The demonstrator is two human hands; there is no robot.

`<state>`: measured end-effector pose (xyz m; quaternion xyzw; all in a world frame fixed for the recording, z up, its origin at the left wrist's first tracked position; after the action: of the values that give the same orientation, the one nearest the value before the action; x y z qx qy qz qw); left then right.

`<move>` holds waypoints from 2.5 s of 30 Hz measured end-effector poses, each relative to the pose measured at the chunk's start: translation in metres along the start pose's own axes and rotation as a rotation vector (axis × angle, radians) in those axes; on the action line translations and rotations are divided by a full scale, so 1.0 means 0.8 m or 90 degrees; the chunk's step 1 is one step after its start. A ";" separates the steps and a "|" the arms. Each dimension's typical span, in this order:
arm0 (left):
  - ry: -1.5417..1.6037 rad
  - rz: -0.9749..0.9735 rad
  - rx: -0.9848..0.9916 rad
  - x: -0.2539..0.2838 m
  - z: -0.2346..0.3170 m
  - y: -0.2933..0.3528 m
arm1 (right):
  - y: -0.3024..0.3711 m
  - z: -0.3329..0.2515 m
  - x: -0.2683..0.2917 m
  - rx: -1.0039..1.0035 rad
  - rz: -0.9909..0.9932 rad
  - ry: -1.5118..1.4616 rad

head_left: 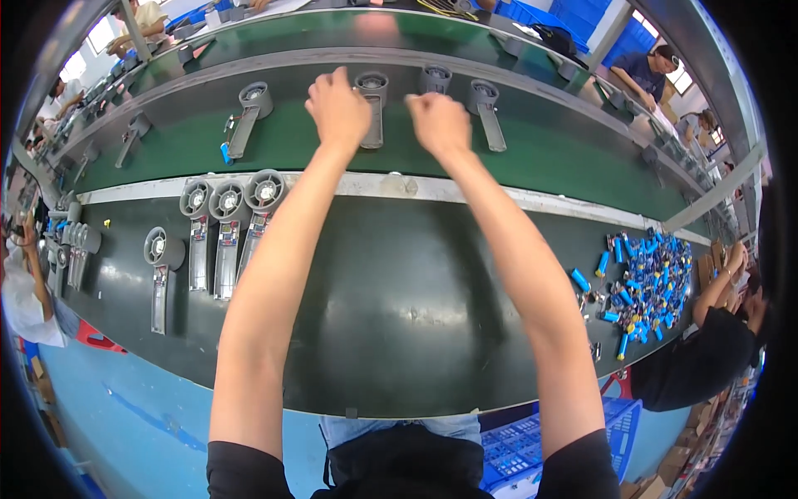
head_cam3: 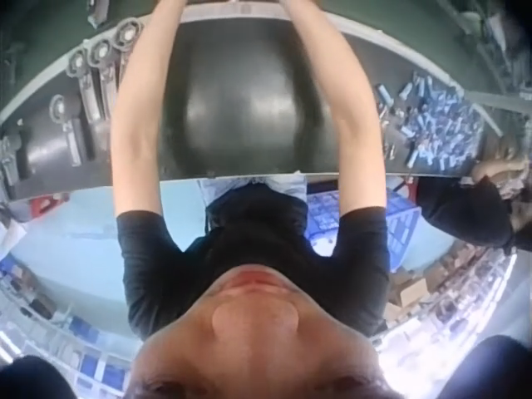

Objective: The person assembles electronic components by hand, fitting pins and a plastic part into a housing and attaching them to a circuit board.

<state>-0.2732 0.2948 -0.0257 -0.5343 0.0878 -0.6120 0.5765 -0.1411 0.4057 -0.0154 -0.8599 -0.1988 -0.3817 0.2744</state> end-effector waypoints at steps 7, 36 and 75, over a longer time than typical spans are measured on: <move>0.169 -0.364 0.010 -0.036 0.130 0.022 | -0.001 0.104 0.094 -0.055 0.052 0.210; 0.170 -0.539 -0.007 0.301 0.150 0.283 | 0.318 0.139 0.305 0.032 0.034 0.094; 0.257 -0.433 -0.016 0.327 0.141 0.246 | 0.336 0.195 0.350 -0.180 0.001 -0.117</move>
<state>-0.0060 0.0799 0.0230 -0.4085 0.0247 -0.8598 0.3055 0.2686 0.3328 0.0259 -0.9215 -0.1668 -0.3251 0.1318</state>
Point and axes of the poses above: each hand's wrist, its own y-axis away from the middle knuckle, its own x-axis out of the back of the hand, z = x × y, the point moved 3 cm from there along -y, towards the middle knuckle, and after that the axes turned 1 degree about x, right-handed, at the moved point
